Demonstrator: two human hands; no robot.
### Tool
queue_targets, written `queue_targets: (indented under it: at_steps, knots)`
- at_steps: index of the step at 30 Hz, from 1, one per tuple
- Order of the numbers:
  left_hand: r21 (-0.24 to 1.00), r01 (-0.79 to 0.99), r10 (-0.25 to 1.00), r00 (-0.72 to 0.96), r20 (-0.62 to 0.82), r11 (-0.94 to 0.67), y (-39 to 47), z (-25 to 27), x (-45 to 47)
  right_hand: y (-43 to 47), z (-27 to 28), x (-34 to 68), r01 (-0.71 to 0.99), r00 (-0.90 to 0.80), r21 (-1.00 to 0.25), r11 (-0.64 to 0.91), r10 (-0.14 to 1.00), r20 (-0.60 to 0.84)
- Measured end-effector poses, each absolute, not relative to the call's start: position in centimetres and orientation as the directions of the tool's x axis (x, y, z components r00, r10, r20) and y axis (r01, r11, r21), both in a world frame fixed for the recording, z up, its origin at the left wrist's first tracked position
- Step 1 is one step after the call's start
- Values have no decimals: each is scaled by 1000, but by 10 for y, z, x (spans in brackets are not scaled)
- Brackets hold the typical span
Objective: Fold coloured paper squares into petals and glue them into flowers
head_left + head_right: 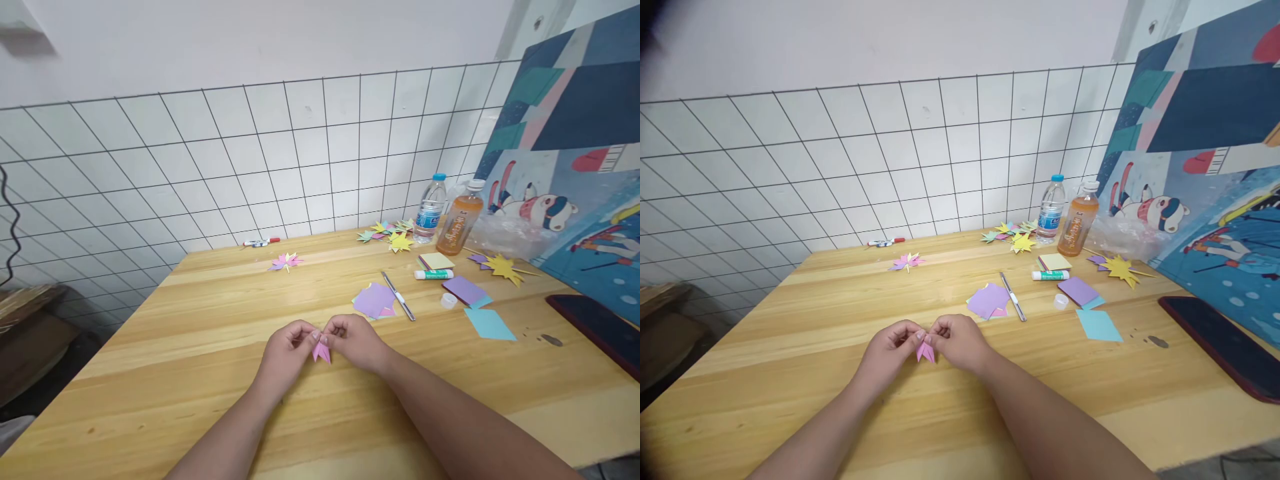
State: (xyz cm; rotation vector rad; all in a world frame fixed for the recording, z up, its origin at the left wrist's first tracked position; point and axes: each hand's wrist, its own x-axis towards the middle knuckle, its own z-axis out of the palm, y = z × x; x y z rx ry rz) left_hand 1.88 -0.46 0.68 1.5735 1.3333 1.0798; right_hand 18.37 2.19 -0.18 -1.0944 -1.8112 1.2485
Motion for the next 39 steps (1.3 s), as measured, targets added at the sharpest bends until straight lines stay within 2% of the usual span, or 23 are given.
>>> queue_targets:
  at_steps: [8,14,17,21,23,26,28,31,34,36,39]
  knots:
    - [974,197,993,35,109,-113,-2,9,17,24,-2,183,203,-385,-973,114,922,28]
    - [943,298,989,76,130,-147,-4,11,17,26,3,186,130,-315,-987,98,948,52]
    - [945,297,986,134,100,-136,-6,12,19,25,-1,186,166,-355,-973,158,931,91]
    - [921,358,985,131,114,-155,-7,10,19,21,-1,186,280,-399,-921,272,905,146]
    - [915,375,987,108,119,-151,-5,10,17,21,3,188,384,-386,-861,333,905,178]
    - [932,338,992,36,125,-129,0,10,11,24,11,197,590,-295,-701,400,915,275]
    - [948,298,993,-11,118,-110,4,10,8,27,15,205,736,-205,-576,357,927,314]
    - [971,231,996,-51,74,-60,8,9,4,32,17,219,896,-85,-401,193,959,270]
    - [988,148,997,-71,-24,34,9,9,2,36,18,228,955,-34,-286,81,986,165]
    - [992,87,991,-101,-85,94,10,10,1,38,19,231,968,-41,-242,69,992,121]
    - [991,-53,974,-182,-133,125,12,10,-3,38,22,232,975,-60,-203,86,989,132]
